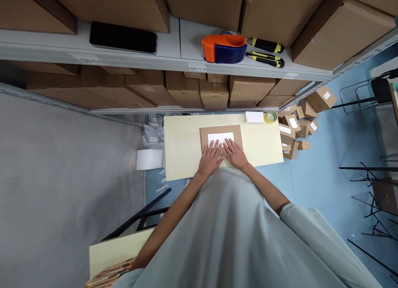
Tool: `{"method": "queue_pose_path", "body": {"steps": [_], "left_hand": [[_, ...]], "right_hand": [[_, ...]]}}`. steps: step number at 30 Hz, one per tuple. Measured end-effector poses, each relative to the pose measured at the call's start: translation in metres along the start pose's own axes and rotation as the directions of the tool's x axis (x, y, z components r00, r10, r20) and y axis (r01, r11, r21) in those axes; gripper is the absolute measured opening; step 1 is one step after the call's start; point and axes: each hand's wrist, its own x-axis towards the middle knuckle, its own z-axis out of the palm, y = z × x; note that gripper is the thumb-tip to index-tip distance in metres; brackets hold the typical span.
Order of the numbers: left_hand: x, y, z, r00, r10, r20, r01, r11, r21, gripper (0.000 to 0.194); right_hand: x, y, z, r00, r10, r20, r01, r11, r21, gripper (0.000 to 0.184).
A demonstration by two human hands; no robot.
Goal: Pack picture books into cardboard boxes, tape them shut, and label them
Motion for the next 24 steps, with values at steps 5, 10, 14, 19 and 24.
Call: {"method": "queue_pose_path", "body": {"steps": [5,10,14,19,24], "left_hand": [[0.009,-0.001,-0.006,0.996,-0.08,-0.042,0.081,0.997,0.011,0.069],[0.03,0.0,-0.016,0.987,-0.146,-0.063,0.148,0.988,0.033,0.061],[0.035,-0.001,-0.022,0.985,-0.158,-0.077,0.161,0.986,0.04,0.057],[0.03,-0.023,-0.028,0.948,-0.271,-0.167,0.267,0.963,-0.046,0.06],[0.042,-0.057,-0.041,0.821,-0.546,-0.166,0.456,0.803,-0.385,0.084]], "right_hand": [[0.013,-0.003,-0.007,0.998,0.061,-0.011,-0.061,0.998,-0.031,0.061],[0.041,-0.012,-0.006,0.984,0.175,-0.036,-0.177,0.982,-0.067,0.062],[0.043,-0.007,-0.001,0.983,0.17,-0.063,-0.171,0.985,-0.009,0.062],[0.034,0.024,-0.004,0.96,0.251,-0.124,-0.238,0.965,0.111,0.061],[0.05,0.058,-0.022,0.861,0.5,-0.095,-0.44,0.825,0.356,0.084]]}}
